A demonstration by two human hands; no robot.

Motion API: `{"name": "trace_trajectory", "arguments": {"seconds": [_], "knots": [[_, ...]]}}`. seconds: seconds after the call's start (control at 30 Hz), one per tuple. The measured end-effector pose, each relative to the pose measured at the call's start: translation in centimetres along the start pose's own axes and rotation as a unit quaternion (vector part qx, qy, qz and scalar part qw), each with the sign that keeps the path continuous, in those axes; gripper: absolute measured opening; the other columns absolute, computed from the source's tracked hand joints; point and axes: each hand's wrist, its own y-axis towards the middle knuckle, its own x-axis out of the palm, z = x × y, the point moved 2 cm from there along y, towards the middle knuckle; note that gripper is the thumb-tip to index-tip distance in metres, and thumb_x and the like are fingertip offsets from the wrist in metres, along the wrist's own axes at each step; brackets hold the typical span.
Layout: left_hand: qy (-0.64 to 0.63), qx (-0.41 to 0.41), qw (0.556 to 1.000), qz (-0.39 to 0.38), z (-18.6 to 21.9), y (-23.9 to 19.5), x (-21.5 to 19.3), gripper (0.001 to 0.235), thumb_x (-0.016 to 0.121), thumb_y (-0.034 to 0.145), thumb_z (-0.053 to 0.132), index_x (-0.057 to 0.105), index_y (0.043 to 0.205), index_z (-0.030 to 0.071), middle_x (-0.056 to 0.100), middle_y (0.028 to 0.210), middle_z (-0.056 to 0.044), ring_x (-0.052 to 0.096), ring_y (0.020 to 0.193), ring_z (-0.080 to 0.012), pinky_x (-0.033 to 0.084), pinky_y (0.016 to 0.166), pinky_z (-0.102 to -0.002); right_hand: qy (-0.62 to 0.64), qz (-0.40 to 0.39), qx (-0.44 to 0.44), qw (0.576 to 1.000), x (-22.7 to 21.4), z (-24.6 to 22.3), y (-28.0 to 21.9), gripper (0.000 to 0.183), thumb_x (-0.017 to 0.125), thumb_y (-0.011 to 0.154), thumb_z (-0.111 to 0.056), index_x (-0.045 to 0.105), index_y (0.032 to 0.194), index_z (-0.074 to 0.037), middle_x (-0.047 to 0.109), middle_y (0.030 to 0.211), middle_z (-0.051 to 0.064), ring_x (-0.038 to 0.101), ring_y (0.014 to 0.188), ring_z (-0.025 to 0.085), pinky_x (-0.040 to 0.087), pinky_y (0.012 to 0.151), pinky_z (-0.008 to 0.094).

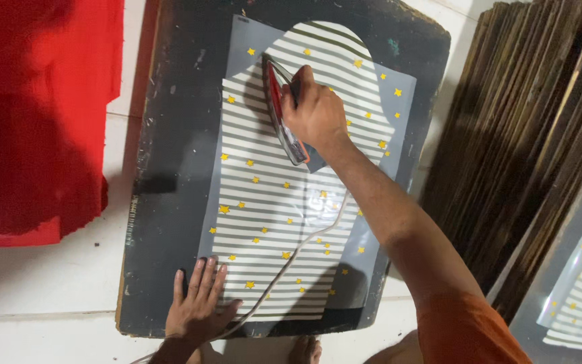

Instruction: The person irons a striped shirt with yellow stars that is laid out on a flat board. They use an electric iron to press the fabric, then remove a transparent sheet covering the shirt. The person then irons the shirt again.

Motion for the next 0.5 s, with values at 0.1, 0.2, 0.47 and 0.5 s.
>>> {"name": "trace_trajectory", "arguments": {"seconds": [0.1, 0.2, 0.47, 0.5], "knots": [[0.011, 0.005, 1.0, 0.011, 0.1, 0.1, -0.2, 0.088, 0.047, 0.089, 0.073, 0.042, 0.155, 0.016, 0.042, 0.16, -0.012, 0.039, 0.149, -0.0289, 0.033, 0.119, -0.059, 0.006, 0.014, -0.013, 1.0, 0.1, 0.1, -0.2, 0.024, 0.049, 0.092, -0.035, 0.047, 0.099, -0.012, 0.068, 0.065, 0.016, 0.064, 0.065, 0.049, 0.046, 0.056, 0.061], [0.014, 0.001, 1.0, 0.001, 0.1, -0.2, 0.2, 0.09, 0.045, 0.089, 0.075, 0.038, 0.157, 0.017, 0.038, 0.162, -0.011, 0.037, 0.15, -0.029, 0.034, 0.119, -0.06, 0.001, 0.028, -0.025, 0.999, 0.2, 0.1, -0.2, 0.024, 0.05, 0.093, -0.034, 0.049, 0.098, -0.011, 0.066, 0.061, 0.014, 0.064, 0.059, 0.046, 0.047, 0.051, 0.058], [0.013, -0.012, 1.0, 0.01, 0.2, -0.5, 0.6, 0.089, 0.046, 0.087, 0.075, 0.042, 0.155, 0.018, 0.039, 0.163, -0.011, 0.037, 0.151, -0.0266, 0.034, 0.118, -0.06, -0.013, -0.023, 0.023, 0.999, -0.3, -0.3, 0.0, 0.024, 0.047, 0.094, -0.035, 0.046, 0.101, -0.012, 0.07, 0.07, 0.019, 0.065, 0.069, 0.052, 0.047, 0.061, 0.062], [0.003, -0.011, 1.0, 0.001, 0.1, -0.4, 0.5, 0.09, 0.045, 0.088, 0.075, 0.037, 0.157, 0.018, 0.036, 0.164, -0.01, 0.035, 0.152, -0.0273, 0.033, 0.12, -0.06, -0.01, -0.016, 0.016, 1.0, -0.3, -0.3, -0.1, 0.023, 0.047, 0.094, -0.034, 0.047, 0.1, -0.012, 0.069, 0.067, 0.017, 0.065, 0.067, 0.05, 0.047, 0.059, 0.06]]}}
